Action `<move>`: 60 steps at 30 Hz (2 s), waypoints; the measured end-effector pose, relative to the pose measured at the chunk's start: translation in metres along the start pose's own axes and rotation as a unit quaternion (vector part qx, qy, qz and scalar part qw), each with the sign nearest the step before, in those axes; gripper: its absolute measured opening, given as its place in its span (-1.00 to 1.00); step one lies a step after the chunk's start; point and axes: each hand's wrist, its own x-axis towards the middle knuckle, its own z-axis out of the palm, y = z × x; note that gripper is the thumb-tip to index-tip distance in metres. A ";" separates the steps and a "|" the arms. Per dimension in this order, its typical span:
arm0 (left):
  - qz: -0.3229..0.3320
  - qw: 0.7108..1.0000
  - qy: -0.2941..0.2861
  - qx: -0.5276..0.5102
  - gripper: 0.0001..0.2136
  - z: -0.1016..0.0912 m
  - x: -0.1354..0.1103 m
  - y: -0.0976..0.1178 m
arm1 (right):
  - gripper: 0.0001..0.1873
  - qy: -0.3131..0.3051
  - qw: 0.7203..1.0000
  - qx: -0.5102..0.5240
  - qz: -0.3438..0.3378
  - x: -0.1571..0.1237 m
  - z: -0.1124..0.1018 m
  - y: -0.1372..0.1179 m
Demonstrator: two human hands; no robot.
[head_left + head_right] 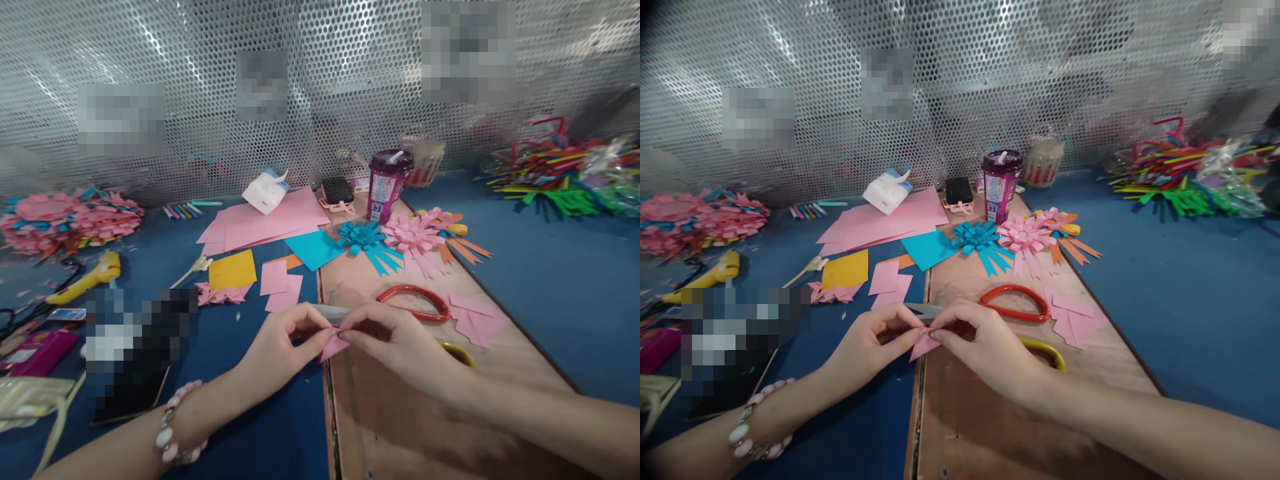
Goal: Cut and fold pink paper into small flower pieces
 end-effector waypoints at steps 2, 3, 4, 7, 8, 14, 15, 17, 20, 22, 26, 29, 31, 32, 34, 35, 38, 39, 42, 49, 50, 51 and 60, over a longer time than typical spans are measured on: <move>0.000 1.000 -0.001 0.000 -0.86 0.000 0.000 0.001 | -0.89 -0.001 1.000 0.001 0.001 -0.001 0.000 -0.001; 0.000 1.000 -0.001 0.001 -0.86 0.000 0.000 0.001 | -0.89 -0.001 1.000 0.002 0.003 -0.001 0.000 -0.001; 0.000 1.000 -0.002 0.001 -0.86 0.000 0.000 0.001 | -0.90 -0.001 1.000 0.001 0.004 -0.001 0.000 -0.001; 0.003 1.000 0.000 0.005 -0.86 0.000 0.000 0.001 | -0.91 -0.002 1.000 0.001 0.004 -0.001 0.001 -0.001; 0.006 1.000 0.001 0.008 -0.86 0.000 0.000 0.001 | -0.91 -0.002 1.000 0.000 0.003 -0.001 0.001 0.000; 0.036 0.997 0.044 0.049 -0.89 -0.001 0.000 0.005 | -0.92 0.006 1.000 0.011 -0.001 -0.001 0.001 0.002; 0.038 0.996 0.058 0.054 -0.90 -0.001 -0.001 0.006 | -0.90 0.005 1.000 0.017 0.003 -0.002 0.001 0.003; 0.044 0.994 0.078 0.060 -0.90 -0.001 -0.001 0.008 | -0.86 -0.002 1.000 0.025 0.010 -0.002 0.002 0.004; 0.057 0.992 0.092 0.060 -0.90 -0.002 -0.002 0.009 | -0.81 -0.017 0.999 0.031 0.010 -0.002 0.002 0.006; 0.060 0.992 0.099 0.059 -0.90 -0.002 -0.003 0.008 | -0.79 -0.023 0.999 0.034 0.009 -0.002 0.003 0.007; 0.046 0.992 0.109 0.053 -0.90 -0.003 -0.003 0.006 | -0.76 -0.016 0.999 0.029 0.016 -0.001 0.003 0.008; 0.029 0.992 0.116 0.042 -0.90 -0.003 -0.002 0.004 | -0.75 0.001 0.999 0.025 0.026 -0.001 0.002 0.007; 0.017 0.992 0.120 0.025 -0.90 -0.003 -0.001 0.004 | -0.75 0.007 0.999 0.026 0.036 0.000 0.001 0.006; 0.012 0.992 0.122 0.015 -0.90 -0.003 0.000 0.004 | -0.75 0.007 0.999 0.030 0.040 0.000 0.001 0.006; 0.004 0.992 0.125 -0.004 -0.90 -0.002 0.001 0.005 | -0.74 0.004 0.998 0.049 0.046 0.001 0.000 0.006; 0.000 0.992 0.126 -0.011 -0.89 -0.002 0.002 0.005 | -0.73 0.002 0.997 0.061 0.049 0.002 -0.001 0.006; -0.010 0.991 0.127 -0.031 -0.89 -0.002 0.002 0.005 | -0.70 -0.002 0.994 0.095 0.058 0.003 -0.001 0.007; -0.015 0.991 0.127 -0.037 -0.88 -0.002 0.003 0.005 | -0.69 0.000 0.993 0.105 0.061 0.003 -0.001 0.008; -0.027 0.990 0.129 -0.054 -0.87 -0.002 0.003 0.003 | -0.70 0.004 0.988 0.138 0.071 0.003 -0.001 0.011; -0.038 0.988 0.136 -0.066 -0.86 -0.002 0.004 0.003 | -0.71 0.018 0.986 0.142 0.082 0.005 -0.001 0.010; -0.039 0.988 0.136 -0.069 -0.86 -0.002 0.004 0.003 | -0.71 0.018 0.986 0.140 0.084 0.005 -0.002 0.008; -0.041 0.987 0.136 -0.073 -0.87 -0.001 0.004 0.003 | -0.71 0.018 0.986 0.140 0.085 0.005 -0.002 0.007; -0.042 0.987 0.136 -0.080 -0.87 -0.003 0.003 0.000 | -0.69 0.010 0.975 0.192 0.110 0.002 -0.003 0.009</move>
